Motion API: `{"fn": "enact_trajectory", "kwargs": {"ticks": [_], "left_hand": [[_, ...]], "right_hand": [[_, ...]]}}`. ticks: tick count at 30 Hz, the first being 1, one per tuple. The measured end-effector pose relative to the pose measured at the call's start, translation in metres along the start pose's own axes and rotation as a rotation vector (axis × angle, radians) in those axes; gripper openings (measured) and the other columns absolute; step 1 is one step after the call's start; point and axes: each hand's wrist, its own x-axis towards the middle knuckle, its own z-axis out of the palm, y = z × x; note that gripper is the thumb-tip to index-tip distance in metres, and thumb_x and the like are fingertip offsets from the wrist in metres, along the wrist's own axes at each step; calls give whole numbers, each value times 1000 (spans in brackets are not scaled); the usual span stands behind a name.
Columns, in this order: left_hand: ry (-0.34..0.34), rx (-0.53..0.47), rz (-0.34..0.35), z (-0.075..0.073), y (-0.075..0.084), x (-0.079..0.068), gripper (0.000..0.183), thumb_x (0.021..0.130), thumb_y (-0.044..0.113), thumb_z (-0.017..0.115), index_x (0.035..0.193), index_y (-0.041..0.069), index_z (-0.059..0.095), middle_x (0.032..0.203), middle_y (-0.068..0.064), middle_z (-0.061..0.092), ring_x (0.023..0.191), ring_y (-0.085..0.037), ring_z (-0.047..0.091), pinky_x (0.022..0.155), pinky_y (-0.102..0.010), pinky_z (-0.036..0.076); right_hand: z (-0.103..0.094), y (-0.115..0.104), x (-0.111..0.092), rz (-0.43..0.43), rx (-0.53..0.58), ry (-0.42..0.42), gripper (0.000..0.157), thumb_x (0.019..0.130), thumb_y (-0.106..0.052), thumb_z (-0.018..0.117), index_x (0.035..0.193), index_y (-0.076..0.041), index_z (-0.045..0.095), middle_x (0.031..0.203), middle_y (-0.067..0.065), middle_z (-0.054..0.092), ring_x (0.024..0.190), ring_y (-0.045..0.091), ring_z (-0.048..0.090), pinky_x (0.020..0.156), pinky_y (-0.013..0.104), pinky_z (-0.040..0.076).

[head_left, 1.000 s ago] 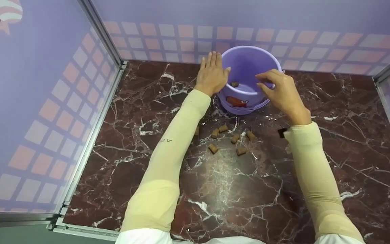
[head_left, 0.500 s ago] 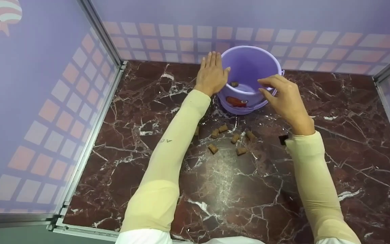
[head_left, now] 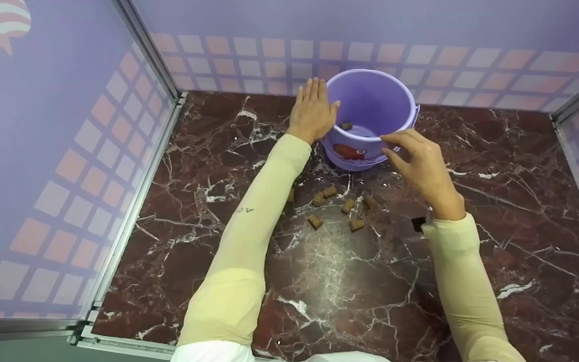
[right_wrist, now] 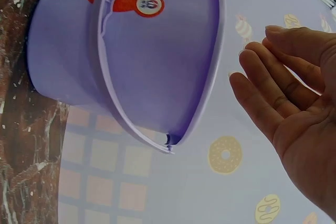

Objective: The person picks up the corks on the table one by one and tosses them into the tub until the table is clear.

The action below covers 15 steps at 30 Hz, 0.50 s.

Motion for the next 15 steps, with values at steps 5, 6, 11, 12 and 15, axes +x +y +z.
{"fn": "enact_trajectory", "kwargs": {"ticks": [5, 6, 11, 12, 15], "left_hand": [[-1, -8, 1, -1, 0, 0, 73, 115, 44, 26, 169, -2, 8, 176, -18, 7, 163, -30, 3, 129, -40, -11], [0, -8, 1, -1, 0, 0, 73, 115, 44, 26, 169, -2, 8, 176, -18, 7, 163, -30, 3, 129, -40, -10], [-7, -7, 1, -1, 1, -1, 72, 115, 44, 25, 169, -2, 8, 176, -17, 7, 163, -29, 1, 129, -40, -11], [-12, -8, 0, -1, 1, -1, 72, 115, 44, 25, 169, -1, 7, 177, -17, 6, 163, -29, 0, 128, -39, -12], [-16, -12, 0, -2, 0, -1, 72, 115, 44, 25, 169, -1, 7, 177, -17, 5, 163, -28, -1, 129, -40, -11]], "right_hand": [[4, 3, -9, 5, 18, -8, 27, 91, 5, 80, 118, 4, 76, 117, 16, 75, 109, 31, 71, 103, 36, 56], [6, 4, -11, 4, 17, -11, 28, 91, 6, 80, 118, 4, 76, 117, 17, 75, 109, 31, 71, 103, 36, 56], [12, 10, -22, 10, 9, -30, 28, 91, 5, 80, 118, 4, 76, 114, 17, 75, 105, 32, 72, 98, 39, 58], [13, 12, -24, 14, 7, -34, 27, 91, 4, 80, 118, 4, 76, 114, 17, 75, 104, 32, 72, 97, 40, 58], [17, 16, -30, 28, 8, -45, 26, 93, 2, 80, 118, 4, 76, 113, 17, 75, 102, 32, 72, 94, 40, 58]]}}
